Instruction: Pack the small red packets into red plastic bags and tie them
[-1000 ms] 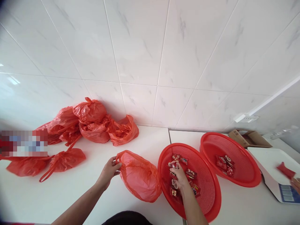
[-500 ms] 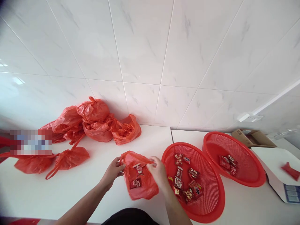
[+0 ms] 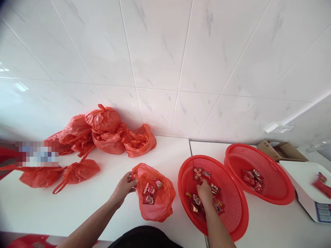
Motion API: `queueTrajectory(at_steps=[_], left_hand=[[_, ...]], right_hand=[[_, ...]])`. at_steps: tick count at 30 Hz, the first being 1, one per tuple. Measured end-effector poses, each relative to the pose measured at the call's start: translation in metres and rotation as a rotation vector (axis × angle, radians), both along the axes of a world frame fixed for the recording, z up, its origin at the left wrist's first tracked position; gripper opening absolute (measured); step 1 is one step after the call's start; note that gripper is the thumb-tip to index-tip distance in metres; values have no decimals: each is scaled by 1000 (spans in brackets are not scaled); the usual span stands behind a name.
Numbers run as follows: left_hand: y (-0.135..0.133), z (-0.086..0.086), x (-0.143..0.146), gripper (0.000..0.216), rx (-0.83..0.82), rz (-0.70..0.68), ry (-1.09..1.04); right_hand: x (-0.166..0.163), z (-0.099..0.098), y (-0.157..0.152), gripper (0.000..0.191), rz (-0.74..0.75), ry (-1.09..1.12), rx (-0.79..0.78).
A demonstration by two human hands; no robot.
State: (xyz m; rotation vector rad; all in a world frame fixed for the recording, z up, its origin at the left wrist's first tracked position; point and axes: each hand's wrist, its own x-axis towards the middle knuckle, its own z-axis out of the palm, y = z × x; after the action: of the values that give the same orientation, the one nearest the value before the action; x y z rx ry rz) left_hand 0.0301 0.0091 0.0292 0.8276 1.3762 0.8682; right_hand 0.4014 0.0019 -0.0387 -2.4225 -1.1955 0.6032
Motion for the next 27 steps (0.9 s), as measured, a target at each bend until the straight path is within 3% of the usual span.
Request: queueTrajectory(at_steps=[5,8,12,16,18,19,23,27], left_hand=[[1,0,-1,41,14,-18,16],[2,-1,-2,40,27,-21,31],[3,1,-4,40,58,-32,34],[2,5,-9,44,75,-39,60],[4,6,-13,46,89,-38,81],[5,6,-15,46,100,-34,93],[12,9,-30,40,164,2,190],[19,23,-43,25,259,-15,340]], right_hand=[[-26,30,-2,50,-46,95,158],[-75,55,-9,46,95,338,308],[-131,79,-16,48,376,461,313],[-143,87,-22,46,841,204,223],[-139,85,-29,44,1073,-4,93],[-137,83,-33,42,1119,-128,15],[-131,79,-41,35,1021,-471,-182],[-126,100,-30,39,1019,-518,14]])
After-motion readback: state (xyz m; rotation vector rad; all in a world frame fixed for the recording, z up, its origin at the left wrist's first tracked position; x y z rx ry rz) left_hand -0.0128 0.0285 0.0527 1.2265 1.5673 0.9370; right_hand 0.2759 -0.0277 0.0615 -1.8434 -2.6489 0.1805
